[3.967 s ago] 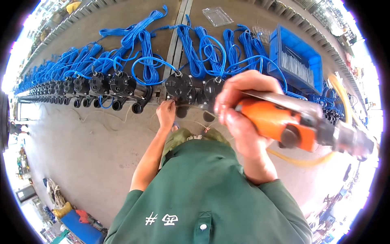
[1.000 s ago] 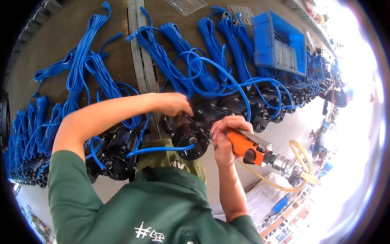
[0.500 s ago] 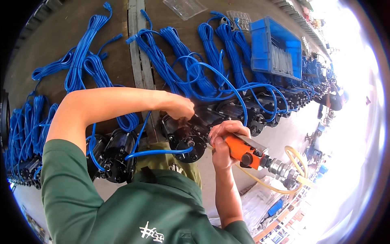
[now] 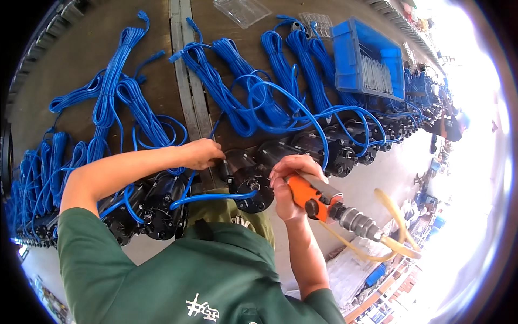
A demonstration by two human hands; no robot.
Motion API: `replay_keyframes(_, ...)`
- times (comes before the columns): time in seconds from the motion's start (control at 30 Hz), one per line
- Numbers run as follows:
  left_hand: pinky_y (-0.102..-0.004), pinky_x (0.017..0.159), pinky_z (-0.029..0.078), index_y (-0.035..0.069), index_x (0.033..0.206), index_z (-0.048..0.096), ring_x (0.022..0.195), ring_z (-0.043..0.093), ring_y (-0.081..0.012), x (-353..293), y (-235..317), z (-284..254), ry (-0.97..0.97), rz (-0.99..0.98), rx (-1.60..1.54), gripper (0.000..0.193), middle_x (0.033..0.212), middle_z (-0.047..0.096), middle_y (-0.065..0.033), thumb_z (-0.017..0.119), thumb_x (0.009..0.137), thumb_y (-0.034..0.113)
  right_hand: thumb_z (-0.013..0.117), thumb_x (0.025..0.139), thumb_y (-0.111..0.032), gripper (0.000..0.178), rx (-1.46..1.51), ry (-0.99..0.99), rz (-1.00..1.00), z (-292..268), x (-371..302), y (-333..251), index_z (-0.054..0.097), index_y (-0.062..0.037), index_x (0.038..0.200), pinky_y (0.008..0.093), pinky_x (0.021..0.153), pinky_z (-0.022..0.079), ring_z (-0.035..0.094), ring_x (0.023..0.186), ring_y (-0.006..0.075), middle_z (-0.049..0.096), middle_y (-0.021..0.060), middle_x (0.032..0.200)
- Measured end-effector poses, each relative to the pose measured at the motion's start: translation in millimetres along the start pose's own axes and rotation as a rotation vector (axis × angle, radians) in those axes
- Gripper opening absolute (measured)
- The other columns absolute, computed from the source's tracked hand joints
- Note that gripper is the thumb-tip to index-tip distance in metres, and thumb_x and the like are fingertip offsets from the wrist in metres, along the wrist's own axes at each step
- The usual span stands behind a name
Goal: The person assembles multiple pumps in a line by placing a black cap onto the motor housing and then using a pneumatic screwdriver to fasten it with long screws.
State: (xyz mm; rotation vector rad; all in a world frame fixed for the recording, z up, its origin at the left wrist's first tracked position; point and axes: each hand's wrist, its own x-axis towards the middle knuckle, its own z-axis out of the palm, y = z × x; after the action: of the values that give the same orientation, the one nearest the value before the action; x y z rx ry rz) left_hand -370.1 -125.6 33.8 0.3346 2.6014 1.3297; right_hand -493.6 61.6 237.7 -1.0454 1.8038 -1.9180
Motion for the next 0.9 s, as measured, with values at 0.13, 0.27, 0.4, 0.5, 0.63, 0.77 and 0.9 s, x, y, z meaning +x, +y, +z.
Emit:
replay_keyframes(0.13,-0.0440,0.076,0.054,0.003,0.095,0.072,0.087,0.066,-0.0346,-2.3,3.2,11.4,0.169,0.077,0.043,0.020,0.085,0.066,-0.0143,0.072,0.077,0.012,0.062,0.077,-0.003,0.037,-0.103,0.004,-0.128,-1.9,-2.5,-38.9,0.051,-0.0025,0.113,0.0301,0.056,0.047,0.052,0.058,0.0158,0.051,0.0110,0.090)
replay_keyframes(0.27,-0.0444,0.068,0.054,0.003,0.073,0.068,0.078,0.067,-0.0338,-0.3,1.7,14.0,0.260,0.164,0.059,0.015,0.079,0.067,-0.0134,0.066,0.079,0.017,0.069,0.088,-0.008,0.024,0.110,-0.046,-0.094,5.1,-11.2,-91.4,0.049,-0.0075,0.101,0.0313,0.052,0.052,0.056,0.052,0.0155,0.056,0.0062,0.076)
replay_keyframes(0.4,-0.0420,0.068,0.054,0.004,0.076,0.068,0.078,0.065,-0.0315,-4.1,0.4,17.3,0.231,0.171,0.104,0.012,0.076,0.064,-0.0117,0.069,0.078,0.016,0.068,0.076,0.004,0.025,0.177,-0.125,-0.101,20.3,-23.4,-73.7,0.058,0.0006,0.098,0.0340,0.053,0.056,0.061,0.054,0.0192,0.063,0.0109,0.075)
replay_keyframes(0.5,-0.0420,0.067,0.053,0.004,0.072,0.066,0.076,0.065,-0.0315,-4.1,-0.6,20.4,0.295,0.198,0.086,0.013,0.075,0.063,-0.0115,0.069,0.077,0.015,0.066,0.077,0.002,0.023,0.066,-0.211,-0.145,30.8,-23.5,-45.8,0.056,0.0008,0.098,0.0335,0.055,0.055,0.060,0.056,0.0192,0.060,0.0114,0.078)
replay_keyframes(0.63,-0.0421,0.066,0.053,0.003,0.070,0.064,0.074,0.064,-0.0317,-6.7,-2.9,24.3,0.324,0.217,0.076,0.015,0.073,0.062,-0.0116,0.068,0.077,0.015,0.065,0.082,-0.001,0.019,-0.048,-0.362,-0.159,34.9,-15.7,-22.4,0.056,0.0011,0.099,0.0330,0.059,0.055,0.059,0.059,0.0176,0.059,0.0130,0.079)
replay_keyframes(0.77,-0.0425,0.067,0.052,0.004,0.070,0.064,0.076,0.064,-0.0321,-7.2,-2.0,22.2,0.280,0.212,0.068,0.017,0.074,0.061,-0.0130,0.068,0.080,0.017,0.064,0.079,0.000,0.018,-0.013,-0.390,-0.120,36.4,-9.9,-14.8,0.058,0.0026,0.096,0.0327,0.059,0.056,0.060,0.059,0.0170,0.059,0.0139,0.079)
replay_keyframes(0.9,-0.0431,0.068,0.052,0.004,0.074,0.066,0.079,0.065,-0.0328,-7.6,-5.6,15.7,0.164,0.220,0.100,0.017,0.076,0.063,-0.0133,0.067,0.081,0.020,0.064,0.079,0.000,0.018,-0.019,-0.434,-0.158,35.8,-13.3,-7.1,0.059,0.0028,0.096,0.0326,0.060,0.057,0.061,0.060,0.0175,0.061,0.0148,0.080)
